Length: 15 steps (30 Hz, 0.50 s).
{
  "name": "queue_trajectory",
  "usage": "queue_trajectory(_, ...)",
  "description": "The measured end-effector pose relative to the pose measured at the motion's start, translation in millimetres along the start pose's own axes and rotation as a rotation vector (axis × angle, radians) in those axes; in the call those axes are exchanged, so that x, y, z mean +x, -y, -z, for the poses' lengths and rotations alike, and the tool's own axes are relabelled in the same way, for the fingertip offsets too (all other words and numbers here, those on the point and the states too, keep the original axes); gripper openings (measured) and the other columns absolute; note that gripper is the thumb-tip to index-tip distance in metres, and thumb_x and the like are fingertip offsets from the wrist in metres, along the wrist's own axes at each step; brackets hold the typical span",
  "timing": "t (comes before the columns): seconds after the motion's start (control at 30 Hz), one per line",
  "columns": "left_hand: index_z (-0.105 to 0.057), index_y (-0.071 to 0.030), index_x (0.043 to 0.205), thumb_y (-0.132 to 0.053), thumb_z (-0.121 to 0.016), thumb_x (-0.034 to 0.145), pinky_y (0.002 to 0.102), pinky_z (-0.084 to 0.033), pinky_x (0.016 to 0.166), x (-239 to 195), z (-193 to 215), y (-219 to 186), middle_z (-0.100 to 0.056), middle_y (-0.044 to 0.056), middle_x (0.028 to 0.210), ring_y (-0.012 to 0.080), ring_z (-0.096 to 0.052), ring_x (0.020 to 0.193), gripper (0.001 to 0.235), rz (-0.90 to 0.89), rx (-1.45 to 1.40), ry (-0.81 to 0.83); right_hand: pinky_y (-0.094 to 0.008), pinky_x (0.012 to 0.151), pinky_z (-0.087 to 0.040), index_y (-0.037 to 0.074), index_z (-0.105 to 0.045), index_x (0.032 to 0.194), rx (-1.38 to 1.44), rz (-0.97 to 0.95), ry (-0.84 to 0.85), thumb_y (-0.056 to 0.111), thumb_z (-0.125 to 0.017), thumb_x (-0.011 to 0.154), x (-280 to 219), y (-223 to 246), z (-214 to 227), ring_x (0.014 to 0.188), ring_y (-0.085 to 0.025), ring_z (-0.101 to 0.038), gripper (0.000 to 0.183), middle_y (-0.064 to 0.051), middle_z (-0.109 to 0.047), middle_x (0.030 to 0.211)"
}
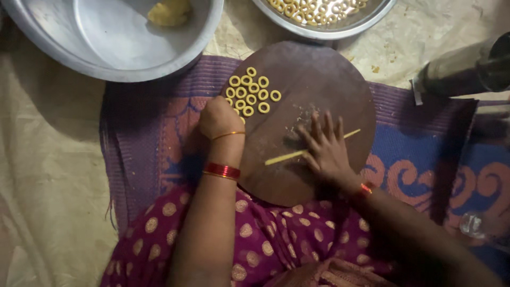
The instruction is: The person rolls small pieces of yellow dough into thin ropes on a wooden board, then joins the ends to form rings. The finished rings are placed on the board and later transferred to a metal tray.
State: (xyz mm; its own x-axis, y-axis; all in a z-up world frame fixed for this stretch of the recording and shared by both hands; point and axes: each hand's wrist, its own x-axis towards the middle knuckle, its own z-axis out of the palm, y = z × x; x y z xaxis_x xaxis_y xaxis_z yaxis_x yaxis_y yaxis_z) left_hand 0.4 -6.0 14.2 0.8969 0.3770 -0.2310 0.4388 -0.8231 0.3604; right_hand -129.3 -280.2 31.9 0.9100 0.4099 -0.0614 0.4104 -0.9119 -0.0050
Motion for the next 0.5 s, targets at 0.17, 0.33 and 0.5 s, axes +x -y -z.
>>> queue_trajectory(0.17,-0.079,-0.008,0.088,-0.011,-0.059,0.091,0.046,-0.062,0.067,-1.5,-1.7,3.6,-0.076,0.018,0.091,0.0361,-0.075,0.084,0.020,-0.053,0.003,-0.013,-0.060,0.128,0.004,0.017,-0.027,0.168,0.101,-0.145,-0.036,0.049,-0.036,0.108,98.1,-19.3,10.7,0.162,-0.036,0.000,0.069,-0.016,-0.005,0.175)
queue_trajectory(0.33,-0.079,-0.008,0.089,-0.011,-0.059,0.094,0.046,-0.062,0.071,-1.1,3.8,2.6,-0.076,0.017,0.093,0.0356,-0.076,0.086,0.021,-0.014,0.020,0.009,-0.057,0.130,-0.001,0.012,-0.026,0.166,0.157,-0.037,-0.083,0.053,-0.038,0.105,87.2,-11.7,20.0,0.161,-0.041,-0.001,0.075,-0.021,-0.006,0.173)
queue_trajectory(0.5,-0.079,-0.008,0.091,-0.011,-0.062,0.092,0.046,-0.062,0.071,-0.8,6.9,-1.4,-0.076,0.018,0.096,0.0363,-0.075,0.089,0.017,0.010,0.010,0.084,-0.057,0.128,0.005,0.007,-0.018,0.164,0.167,0.066,-0.051,0.059,-0.032,0.104,-10.5,6.2,18.6,0.159,-0.039,0.010,0.081,-0.024,0.000,0.171)
